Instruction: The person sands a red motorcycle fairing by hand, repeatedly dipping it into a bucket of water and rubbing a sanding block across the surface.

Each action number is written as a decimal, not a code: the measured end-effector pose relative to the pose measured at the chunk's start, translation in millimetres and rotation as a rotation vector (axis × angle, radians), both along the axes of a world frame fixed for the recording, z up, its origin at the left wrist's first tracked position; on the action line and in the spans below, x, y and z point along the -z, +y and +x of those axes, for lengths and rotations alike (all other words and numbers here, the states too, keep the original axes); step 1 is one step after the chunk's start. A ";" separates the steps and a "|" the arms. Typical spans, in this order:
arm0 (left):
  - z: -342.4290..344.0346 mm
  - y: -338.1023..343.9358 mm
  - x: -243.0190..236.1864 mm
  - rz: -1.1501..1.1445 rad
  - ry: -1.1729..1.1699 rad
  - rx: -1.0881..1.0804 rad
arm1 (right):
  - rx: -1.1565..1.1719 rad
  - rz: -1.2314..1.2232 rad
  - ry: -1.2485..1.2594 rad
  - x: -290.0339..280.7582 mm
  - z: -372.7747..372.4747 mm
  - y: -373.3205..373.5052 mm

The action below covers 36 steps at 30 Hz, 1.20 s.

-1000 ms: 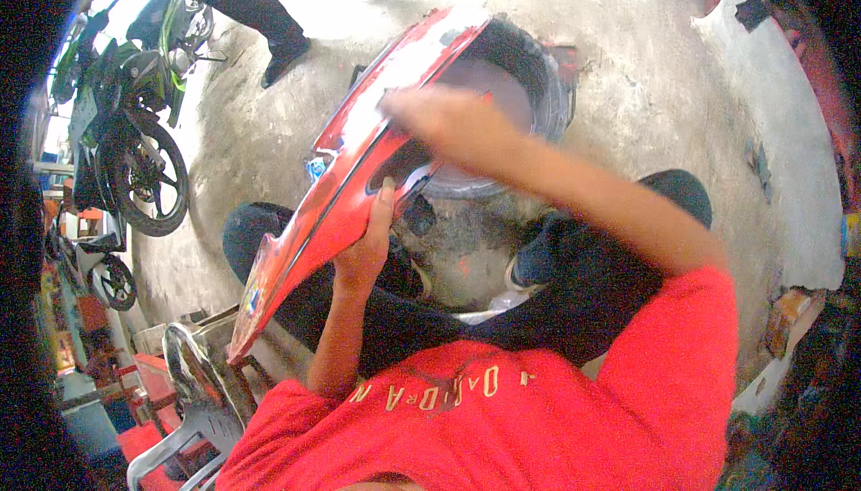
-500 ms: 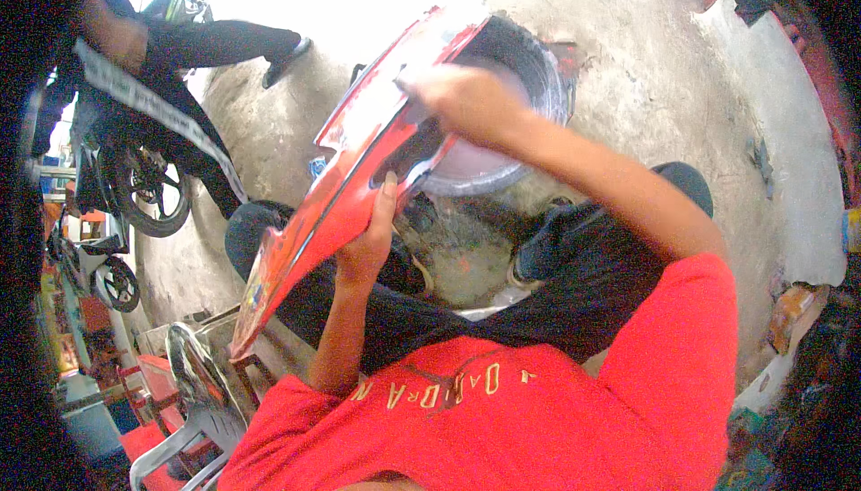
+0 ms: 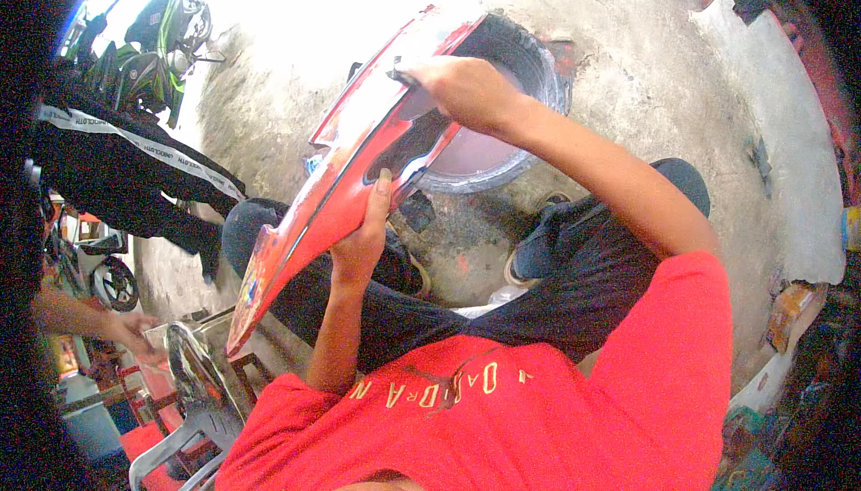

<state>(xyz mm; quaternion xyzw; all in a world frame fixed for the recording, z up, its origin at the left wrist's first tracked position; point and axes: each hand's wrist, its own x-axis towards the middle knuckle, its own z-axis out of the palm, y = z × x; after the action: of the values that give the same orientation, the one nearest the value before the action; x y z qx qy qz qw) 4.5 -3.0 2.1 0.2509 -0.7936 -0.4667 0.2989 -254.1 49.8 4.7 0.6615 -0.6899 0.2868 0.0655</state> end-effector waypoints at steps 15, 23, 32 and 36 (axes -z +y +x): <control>2.5 -6.7 10.0 -0.168 0.057 -0.042 | 0.121 0.134 -0.024 14.0 -35.8 -4.6; -3.7 -9.6 2.6 -0.565 0.038 -0.043 | 0.406 0.682 -0.084 145.2 -128.9 9.3; 1.7 -8.1 -0.1 -0.042 0.094 -0.038 | 0.551 0.798 -0.307 288.9 -30.0 -2.7; 1.6 -9.3 -2.1 0.058 0.101 -0.094 | 0.462 0.908 -0.489 337.8 -1.3 -15.8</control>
<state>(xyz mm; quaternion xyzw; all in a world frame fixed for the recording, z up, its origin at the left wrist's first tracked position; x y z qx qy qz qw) 6.1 -12.3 4.2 0.2726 -0.7510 -0.4871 0.3528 -255.4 34.0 -333.1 0.3692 -0.8660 0.0845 -0.3265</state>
